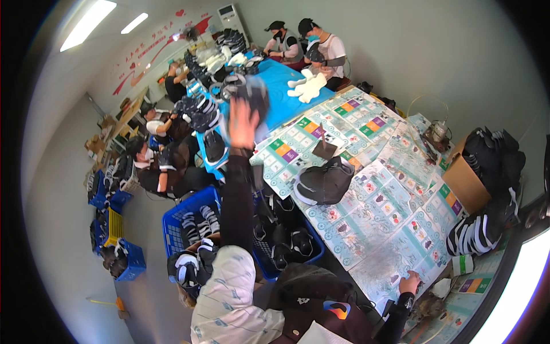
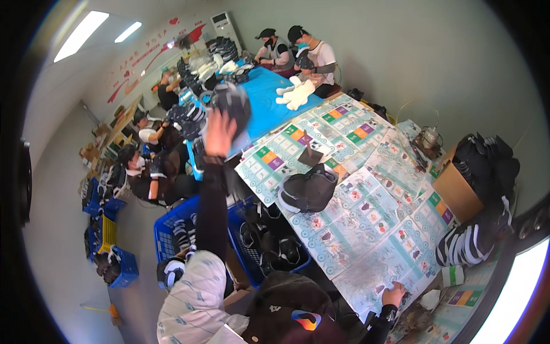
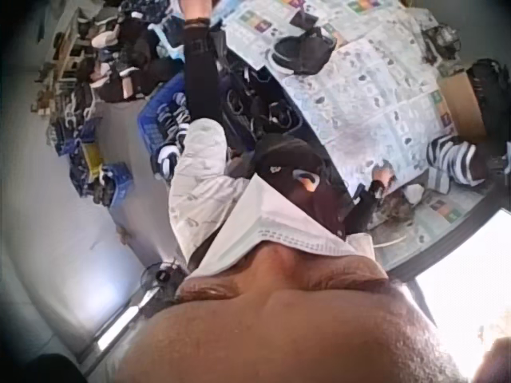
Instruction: The recorder is assembling components of a black and white sneaker, specifically attaching or adjusting parts of the upper and sole using a handheld tool.
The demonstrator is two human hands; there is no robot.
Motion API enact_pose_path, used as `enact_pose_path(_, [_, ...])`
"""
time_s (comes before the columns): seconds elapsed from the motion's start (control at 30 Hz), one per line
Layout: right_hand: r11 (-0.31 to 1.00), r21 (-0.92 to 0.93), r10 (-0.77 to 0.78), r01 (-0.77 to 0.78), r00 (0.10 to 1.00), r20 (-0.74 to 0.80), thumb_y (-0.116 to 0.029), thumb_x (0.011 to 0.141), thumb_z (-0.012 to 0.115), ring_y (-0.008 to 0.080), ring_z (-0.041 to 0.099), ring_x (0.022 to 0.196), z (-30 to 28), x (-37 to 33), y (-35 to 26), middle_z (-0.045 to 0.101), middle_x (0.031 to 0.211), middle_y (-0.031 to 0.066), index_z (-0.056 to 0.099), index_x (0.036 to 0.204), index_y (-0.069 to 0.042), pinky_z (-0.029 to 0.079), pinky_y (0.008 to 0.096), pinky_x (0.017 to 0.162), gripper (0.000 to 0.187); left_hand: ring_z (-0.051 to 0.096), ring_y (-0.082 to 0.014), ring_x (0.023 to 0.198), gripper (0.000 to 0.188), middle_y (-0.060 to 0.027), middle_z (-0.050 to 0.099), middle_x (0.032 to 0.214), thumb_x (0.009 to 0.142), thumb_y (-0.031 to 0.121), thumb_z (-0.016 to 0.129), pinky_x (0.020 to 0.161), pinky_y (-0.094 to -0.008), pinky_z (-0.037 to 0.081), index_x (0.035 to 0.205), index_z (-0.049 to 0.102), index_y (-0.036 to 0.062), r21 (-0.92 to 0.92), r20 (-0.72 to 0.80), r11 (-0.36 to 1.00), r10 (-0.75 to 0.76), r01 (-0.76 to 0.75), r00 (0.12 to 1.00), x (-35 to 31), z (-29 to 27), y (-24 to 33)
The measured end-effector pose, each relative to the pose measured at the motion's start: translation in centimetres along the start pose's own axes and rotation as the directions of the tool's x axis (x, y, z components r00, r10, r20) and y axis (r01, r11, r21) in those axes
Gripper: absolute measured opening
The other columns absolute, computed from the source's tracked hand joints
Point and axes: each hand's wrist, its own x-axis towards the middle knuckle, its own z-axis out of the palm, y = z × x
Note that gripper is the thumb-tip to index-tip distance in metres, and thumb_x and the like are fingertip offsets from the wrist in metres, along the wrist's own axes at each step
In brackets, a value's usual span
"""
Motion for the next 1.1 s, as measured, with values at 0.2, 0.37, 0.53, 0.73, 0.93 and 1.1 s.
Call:
enact_pose_path(0.2, [0.988, 0.054, -0.15, 0.146, 0.985, 0.091, -0.008, 0.073, 0.067, 0.0402, 0.055, 0.118, 0.4, 1.4, -9.2, 0.066, 0.114, 0.0206, 0.067, 0.107, -0.004, 0.041, 0.05, 0.106, 0.034, 0.059, -0.0242, 0.128, 0.046, -0.0121, 0.066, 0.133, 0.109, 0.023, 0.046, 0.108, -0.0348, 0.045, 0.15, 0.045, 0.0014, 0.258, 0.822, 0.966, -0.21, -0.017, 0.53, 3.3, 6.7, 12.6])
enact_pose_path(0.37, [0.955, 0.029, -0.293, 0.294, 0.931, 0.218, -0.006, 0.08, 0.066, 0.038, 0.056, 0.118, -1.7, 1.7, -22.0, 0.066, 0.115, 0.0188, 0.067, 0.11, -0.002, 0.042, 0.0467, 0.105, 0.03, 0.07, -0.0152, 0.1, 0.034, -0.0076, 0.073, 0.112, 0.103, 0.015, 0.058, 0.09, -0.0288, 0.053, 0.135, 0.061, 0.0031, 0.49, 0.558, 0.85, -0.477, 0.195, 0.679, -7.0, -6.7, -1.5])
enact_pose_path(0.53, [0.929, -0.104, -0.278, 0.356, 0.854, 0.44, -0.008, 0.083, 0.067, 0.0367, 0.058, 0.116, -0.4, 0.1, -24.9, 0.065, 0.116, 0.0168, 0.065, 0.112, -0.004, 0.043, 0.0453, 0.104, 0.029, 0.069, -0.0425, 0.091, 0.027, -0.0213, 0.073, 0.094, 0.092, 0.03, 0.059, 0.08, -0.0501, 0.055, 0.099, 0.074, 0.008, 0.884, -0.296, -0.002, -0.777, 0.468, 0.556, -34.2, -31.5, -30.5])
enact_pose_path(0.73, [0.909, -0.08, -0.282, 0.409, 0.745, 0.604, -0.004, 0.083, 0.067, 0.0367, 0.056, 0.118, 3.3, -1.2, -30.3, 0.063, 0.117, 0.0166, 0.064, 0.113, -0.005, 0.043, 0.0462, 0.105, 0.03, 0.073, -0.0336, 0.086, 0.026, -0.0224, 0.073, 0.092, 0.093, 0.025, 0.055, 0.072, -0.0431, 0.058, 0.092, 0.074, 0.0076, 0.361, -0.438, -0.572, -0.801, 0.737, -0.408, -62.2, -40.8, -37.0])
enact_pose_path(0.93, [0.902, -0.221, -0.143, 0.37, 0.741, 0.656, -0.004, 0.084, 0.066, 0.0365, 0.058, 0.116, 5.4, -1.4, -32.6, 0.065, 0.118, 0.0168, 0.066, 0.114, -0.005, 0.044, 0.0447, 0.103, 0.03, 0.052, -0.0386, 0.129, 0.047, -0.0155, 0.057, 0.135, 0.085, 0.013, 0.065, 0.101, -0.0459, 0.05, 0.13, 0.053, 0.0062, 0.878, -0.372, -0.265, -0.902, 0.399, 0.22, -53.5, -34.9, -46.4])
enact_pose_path(1.1, [0.914, -0.259, -0.064, 0.312, 0.741, 0.668, 0.0, 0.083, 0.065, 0.037, 0.058, 0.116, 7.7, -1.8, -33.4, 0.064, 0.117, 0.0169, 0.066, 0.113, -0.004, 0.046, 0.0446, 0.101, 0.03, 0.05, -0.0312, 0.132, 0.067, -0.0042, 0.046, 0.153, 0.084, 0.014, 0.07, 0.097, -0.0443, 0.053, 0.146, 0.045, 0.0122, 0.936, -0.351, -0.317, -0.852, 0.151, 0.388, -48.0, -40.1, -54.0])
